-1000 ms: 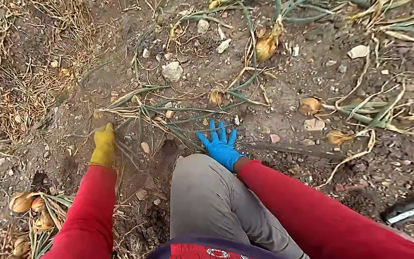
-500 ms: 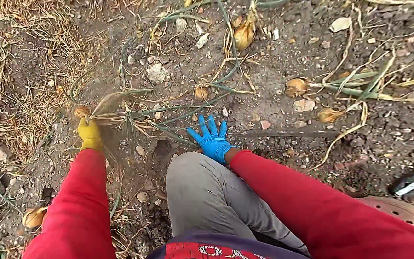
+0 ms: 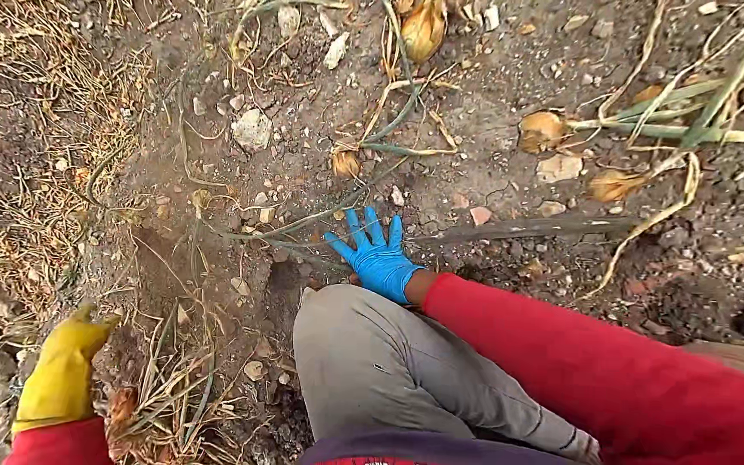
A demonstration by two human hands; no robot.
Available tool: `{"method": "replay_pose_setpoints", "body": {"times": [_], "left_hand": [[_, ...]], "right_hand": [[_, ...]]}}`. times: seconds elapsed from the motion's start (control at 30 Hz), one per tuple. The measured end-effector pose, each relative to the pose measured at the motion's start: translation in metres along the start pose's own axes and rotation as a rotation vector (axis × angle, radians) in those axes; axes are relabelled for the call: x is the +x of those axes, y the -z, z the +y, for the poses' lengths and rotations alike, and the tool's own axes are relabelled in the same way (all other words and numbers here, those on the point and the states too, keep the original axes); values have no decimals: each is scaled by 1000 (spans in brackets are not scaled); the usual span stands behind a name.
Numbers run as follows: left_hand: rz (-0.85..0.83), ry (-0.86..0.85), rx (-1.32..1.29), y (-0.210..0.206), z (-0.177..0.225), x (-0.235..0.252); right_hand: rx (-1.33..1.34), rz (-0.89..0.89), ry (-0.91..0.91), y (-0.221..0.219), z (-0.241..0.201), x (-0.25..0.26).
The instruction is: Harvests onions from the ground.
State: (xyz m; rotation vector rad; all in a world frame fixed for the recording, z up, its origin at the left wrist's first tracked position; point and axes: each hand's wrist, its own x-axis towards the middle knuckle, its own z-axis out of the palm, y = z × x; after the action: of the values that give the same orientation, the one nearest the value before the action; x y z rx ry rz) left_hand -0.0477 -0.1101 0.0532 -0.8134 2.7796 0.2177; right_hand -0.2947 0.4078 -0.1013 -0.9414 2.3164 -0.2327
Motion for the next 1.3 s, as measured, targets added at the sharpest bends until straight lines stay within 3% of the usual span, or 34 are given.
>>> {"method": "replay_pose_setpoints", "body": {"times": [0.03, 0.07, 0.17, 0.23, 0.4, 0.57, 0.67, 0.77, 0.87, 0.93, 0.97, 1.03, 1.17, 1.23, 1.3], "left_hand": [[5, 374, -198, 4, 54, 46], [77, 496, -338, 1, 79, 90], [231, 331, -513, -29, 99, 191], [285, 287, -544, -44, 135, 219], [109, 136, 29, -54, 227, 175], [-115, 248, 196, -69, 263, 170], [-130, 222, 67, -64, 248, 158], [-21, 186, 71, -37, 225, 85], [-142, 437, 378, -2, 174, 7], [-242, 548, 576, 12, 163, -22], [-212, 523, 569, 16, 177, -28], [-70, 310, 357, 7, 217, -22], [20, -277, -73, -81, 285, 54], [114, -324, -225, -118, 293, 76], [202, -170, -509, -132, 296, 74]], "right_hand": [[5, -5, -1, 0, 0, -1], [6, -8, 1, 1, 0, 0], [31, -16, 1, 2, 0, -1], [40, 8, 0, 1, 1, -2], [58, 24, 14, 0, 2, -1], [29, 16, 12, -2, 0, 0], [27, 38, 13, -6, 0, 1], [62, 65, 37, -5, 3, 0], [94, 75, 52, -3, 3, -3], [95, 70, 46, -3, 4, -2], [89, 68, 42, -4, 3, -2], [82, 59, 42, -10, -2, -6], [68, 78, 27, -7, 0, -5], [77, 76, 22, -6, 2, -3], [88, 74, 27, -4, 2, -1]]}}
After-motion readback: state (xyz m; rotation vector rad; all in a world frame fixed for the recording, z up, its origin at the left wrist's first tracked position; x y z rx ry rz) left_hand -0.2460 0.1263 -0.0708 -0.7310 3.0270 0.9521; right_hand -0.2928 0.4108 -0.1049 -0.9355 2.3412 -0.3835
